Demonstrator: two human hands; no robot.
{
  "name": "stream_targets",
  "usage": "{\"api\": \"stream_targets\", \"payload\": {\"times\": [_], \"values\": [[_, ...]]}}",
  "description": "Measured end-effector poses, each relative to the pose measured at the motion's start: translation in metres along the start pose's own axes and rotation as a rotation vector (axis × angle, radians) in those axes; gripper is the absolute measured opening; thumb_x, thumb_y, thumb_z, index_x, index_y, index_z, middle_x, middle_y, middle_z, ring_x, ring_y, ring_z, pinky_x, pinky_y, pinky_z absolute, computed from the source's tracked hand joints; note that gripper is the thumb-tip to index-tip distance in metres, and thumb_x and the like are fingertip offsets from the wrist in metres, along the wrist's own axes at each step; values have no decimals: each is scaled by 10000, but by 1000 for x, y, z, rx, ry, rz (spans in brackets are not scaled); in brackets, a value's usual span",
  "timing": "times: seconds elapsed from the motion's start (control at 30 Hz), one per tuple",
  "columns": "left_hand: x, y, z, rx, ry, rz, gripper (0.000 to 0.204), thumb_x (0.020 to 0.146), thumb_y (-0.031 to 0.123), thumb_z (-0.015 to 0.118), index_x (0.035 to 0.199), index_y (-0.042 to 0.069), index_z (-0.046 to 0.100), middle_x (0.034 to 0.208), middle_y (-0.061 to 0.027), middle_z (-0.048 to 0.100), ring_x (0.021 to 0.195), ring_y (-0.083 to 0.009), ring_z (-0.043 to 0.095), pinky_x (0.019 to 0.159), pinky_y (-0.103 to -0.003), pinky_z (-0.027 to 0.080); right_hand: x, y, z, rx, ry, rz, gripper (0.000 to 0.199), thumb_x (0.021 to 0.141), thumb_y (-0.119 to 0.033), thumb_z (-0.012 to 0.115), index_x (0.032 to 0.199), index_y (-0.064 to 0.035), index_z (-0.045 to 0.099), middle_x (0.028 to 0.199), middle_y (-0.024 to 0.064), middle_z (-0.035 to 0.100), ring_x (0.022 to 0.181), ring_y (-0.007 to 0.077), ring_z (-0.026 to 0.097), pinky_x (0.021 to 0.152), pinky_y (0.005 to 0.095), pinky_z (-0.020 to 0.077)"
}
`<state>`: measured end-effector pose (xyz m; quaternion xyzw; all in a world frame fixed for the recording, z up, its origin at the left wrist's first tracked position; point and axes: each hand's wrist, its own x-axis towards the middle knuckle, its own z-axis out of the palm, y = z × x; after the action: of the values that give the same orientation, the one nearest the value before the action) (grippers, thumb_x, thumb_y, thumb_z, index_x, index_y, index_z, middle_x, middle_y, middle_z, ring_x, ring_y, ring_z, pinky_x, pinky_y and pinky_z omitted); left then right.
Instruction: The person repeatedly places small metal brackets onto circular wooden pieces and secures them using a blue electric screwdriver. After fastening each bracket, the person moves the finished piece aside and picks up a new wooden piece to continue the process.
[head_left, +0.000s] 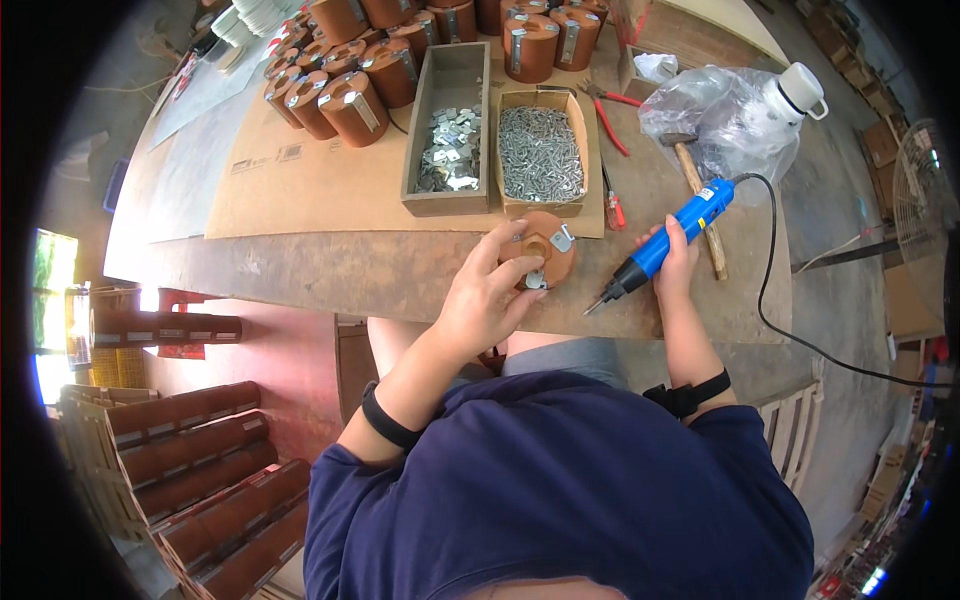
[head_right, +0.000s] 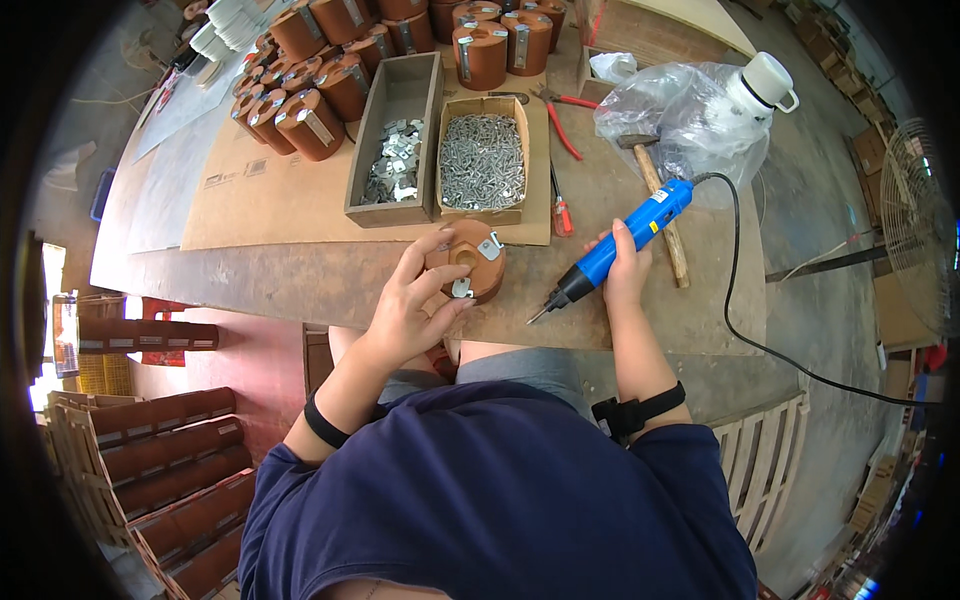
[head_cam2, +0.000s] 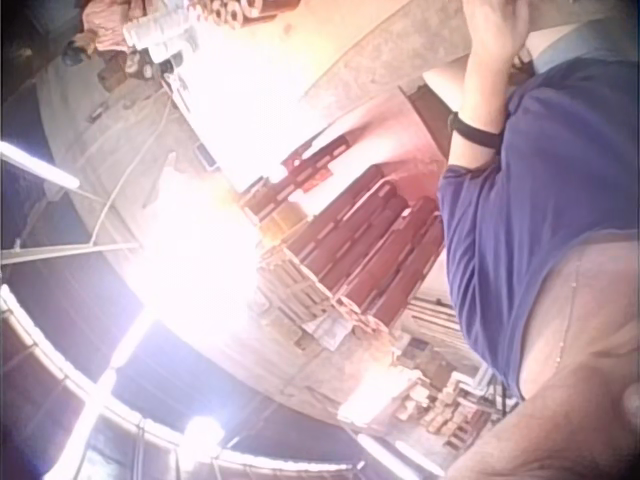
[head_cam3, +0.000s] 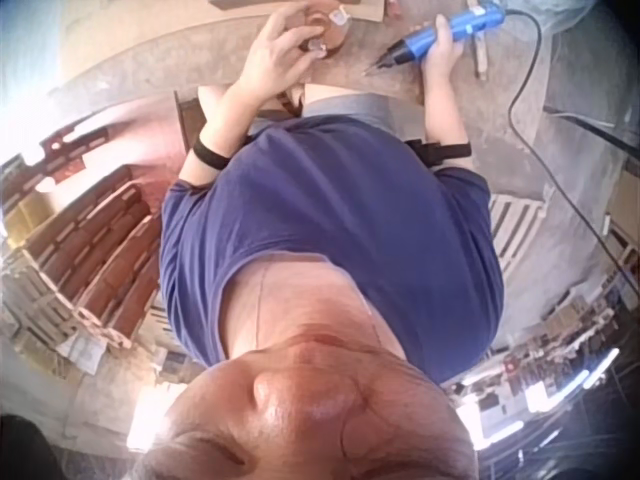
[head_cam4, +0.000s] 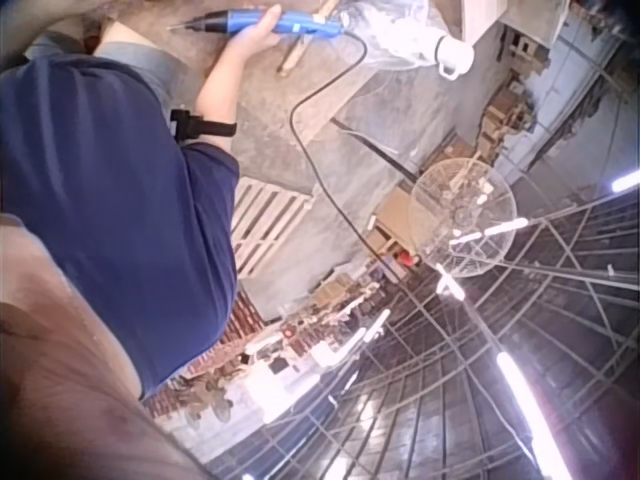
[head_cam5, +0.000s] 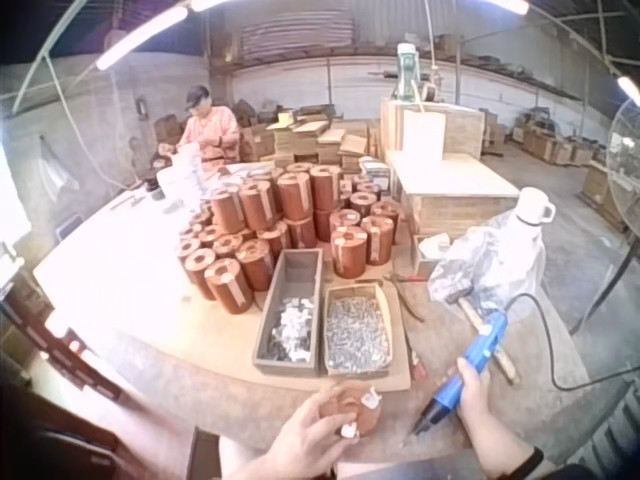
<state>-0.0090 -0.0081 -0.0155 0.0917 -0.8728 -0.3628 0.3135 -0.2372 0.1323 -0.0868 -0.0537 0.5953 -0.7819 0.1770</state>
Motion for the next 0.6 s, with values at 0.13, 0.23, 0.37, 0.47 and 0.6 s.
{"api": "stream_targets", "payload": {"times": [0.13,0.23,0.37,0.47,0.6], "values": [[-8,8,10,106,31,-42,394,580,35,721,950,45,586,1194,-192,427,1008,-329,502,810,-359,458,-1,-2,1,9,13,24,309,775,-228,584,900,10,431,703,103,514,551,218,565,509,334,501],[-8,25,10,107,79,-125,389,576,56,725,938,35,583,1184,-197,435,992,-326,514,801,-368,458,-2,-3,2,17,23,10,300,772,-225,590,879,11,438,704,106,513,550,219,563,507,341,504],[-11,25,9,1,125,-149,373,576,60,723,922,28,588,1183,-208,441,1010,-334,511,800,-376,456,-2,-4,2,15,28,11,298,770,-224,595,866,14,444,704,109,513,548,220,561,506,345,507],[-15,14,12,64,147,-61,354,574,43,719,907,23,599,1187,-209,447,1045,-351,493,830,-386,444,-2,-3,3,11,30,26,299,771,-222,594,870,17,443,704,112,512,547,222,561,505,344,509],[-17,12,15,56,158,-72,319,595,8,716,900,32,627,1212,-168,451,1102,-331,470,869,-363,430,-2,-3,3,10,32,17,299,772,-220,593,874,19,444,706,115,514,547,226,563,505,348,511]]}}
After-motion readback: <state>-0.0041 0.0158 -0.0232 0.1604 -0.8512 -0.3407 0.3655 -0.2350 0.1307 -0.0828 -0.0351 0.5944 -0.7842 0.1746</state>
